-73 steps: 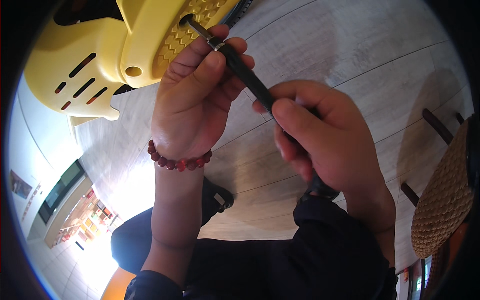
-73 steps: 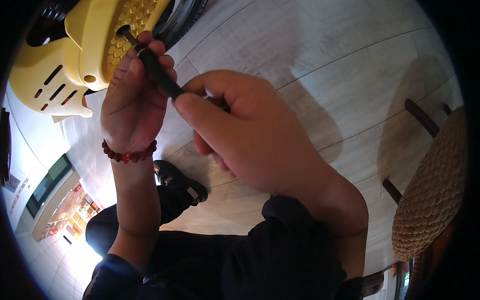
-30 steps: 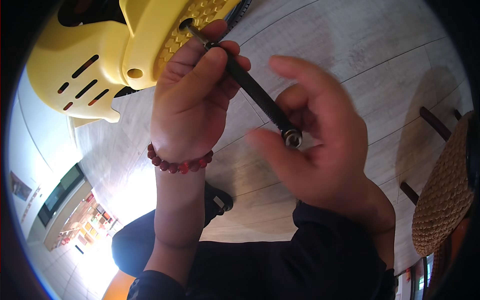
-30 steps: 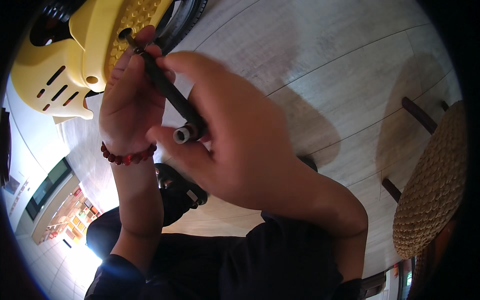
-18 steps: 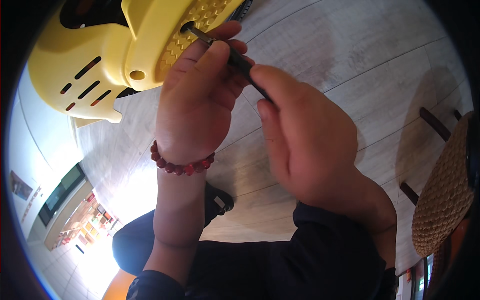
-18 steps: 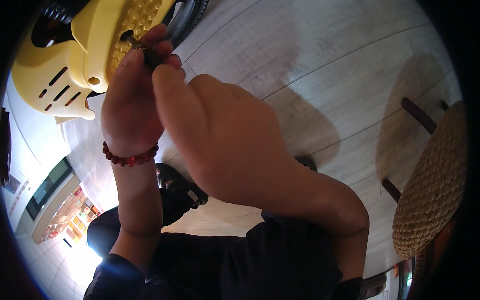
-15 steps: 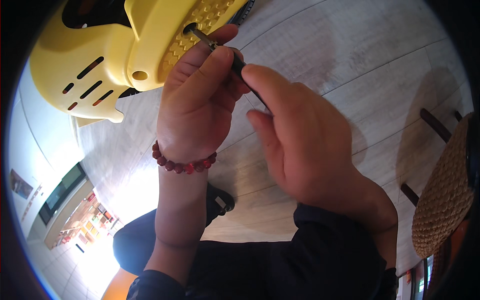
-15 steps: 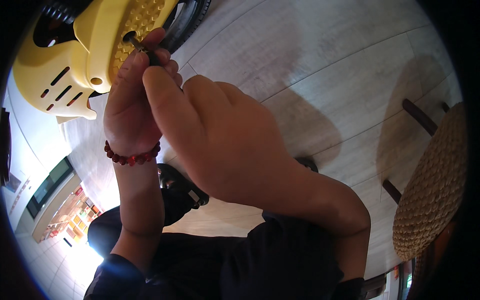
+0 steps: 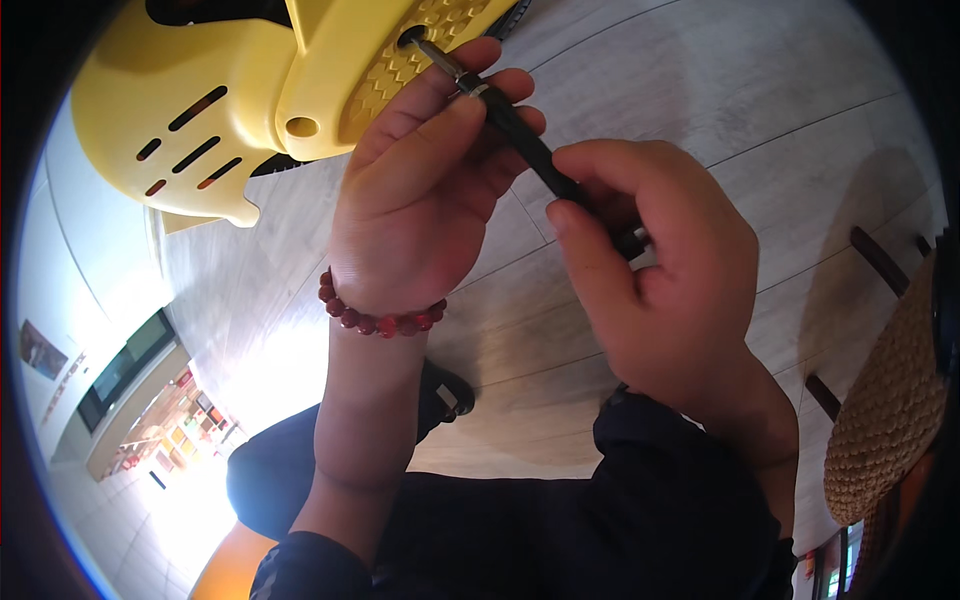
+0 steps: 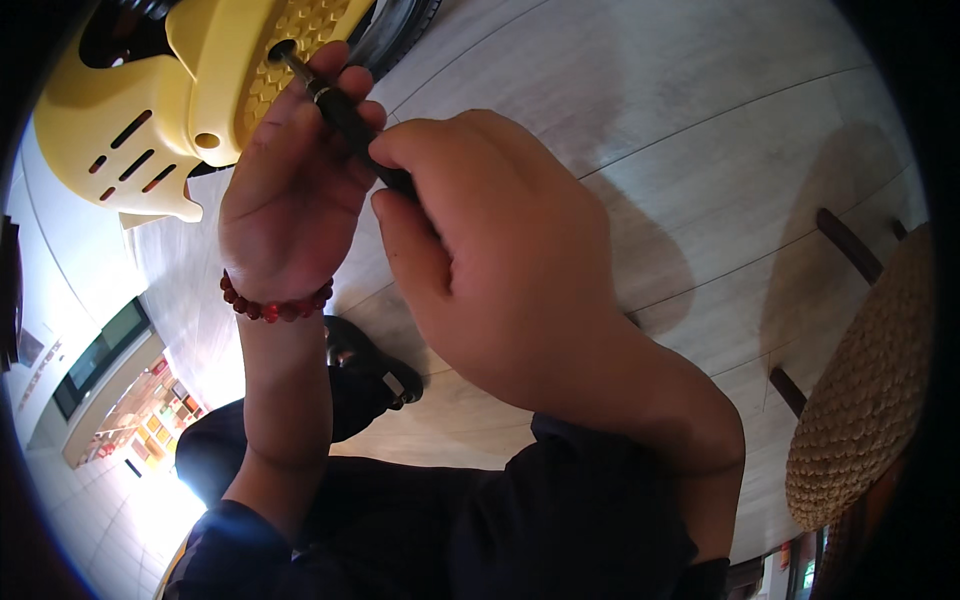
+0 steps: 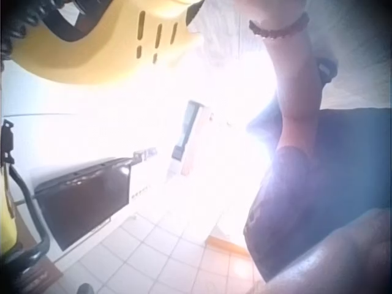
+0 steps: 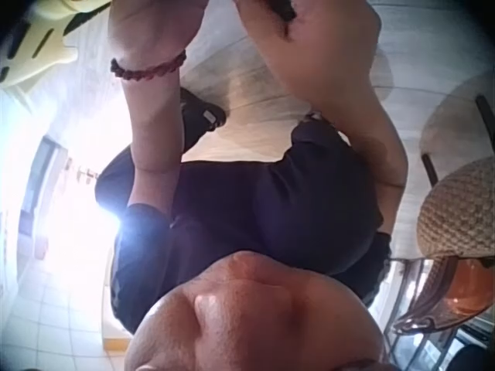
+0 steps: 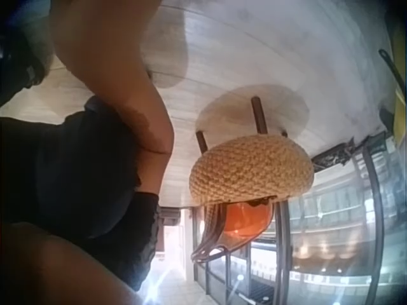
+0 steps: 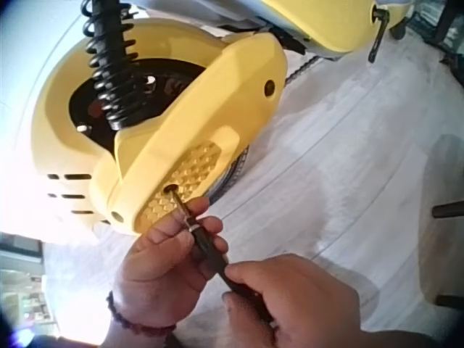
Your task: Using a tool to tighten or loosen a screw on a yellow motorcycle panel, then opening the seat compartment.
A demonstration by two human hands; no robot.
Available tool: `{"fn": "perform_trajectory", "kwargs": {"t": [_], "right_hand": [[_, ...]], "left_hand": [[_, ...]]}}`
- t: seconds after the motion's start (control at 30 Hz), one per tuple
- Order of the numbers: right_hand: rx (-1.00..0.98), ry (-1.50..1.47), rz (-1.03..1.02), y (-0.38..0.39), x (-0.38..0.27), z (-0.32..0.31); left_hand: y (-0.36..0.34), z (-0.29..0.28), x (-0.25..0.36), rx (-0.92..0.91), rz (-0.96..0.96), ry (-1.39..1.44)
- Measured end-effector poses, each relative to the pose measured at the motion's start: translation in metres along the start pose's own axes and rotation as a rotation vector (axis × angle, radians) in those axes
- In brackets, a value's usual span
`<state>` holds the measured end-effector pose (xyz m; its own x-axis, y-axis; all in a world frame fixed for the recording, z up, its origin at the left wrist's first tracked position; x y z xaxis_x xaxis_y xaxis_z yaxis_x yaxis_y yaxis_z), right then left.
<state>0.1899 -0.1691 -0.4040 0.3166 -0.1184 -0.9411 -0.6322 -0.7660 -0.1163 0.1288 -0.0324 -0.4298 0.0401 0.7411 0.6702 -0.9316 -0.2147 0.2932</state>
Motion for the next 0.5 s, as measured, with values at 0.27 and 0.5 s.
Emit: {"fn": "perform_trajectory", "kwargs": {"t": [0.27, 0.5], "right_hand": [[0.158, -0.328, 0.049, 0.002, 0.0, 0.005], [-0.043, -0.557, 0.21, 0.003, 0.006, 0.008]], "left_hand": [[-0.004, -0.004, -0.001, -0.087, 0.055, -0.005], [-0.007, 0.004, 0.001, 0.228, 0.07, -0.027]]}}
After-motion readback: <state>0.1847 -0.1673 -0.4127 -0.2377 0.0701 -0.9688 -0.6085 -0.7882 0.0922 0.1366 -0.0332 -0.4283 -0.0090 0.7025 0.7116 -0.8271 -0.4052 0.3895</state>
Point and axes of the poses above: each hand's wrist, its own y-axis away from the middle knuckle, its own z-axis out of the palm, x = y × z, the point moved 5 cm from there along -y, towards the middle knuckle, and after that the axes turned 5 degrees about -x, right-handed, at the moved point
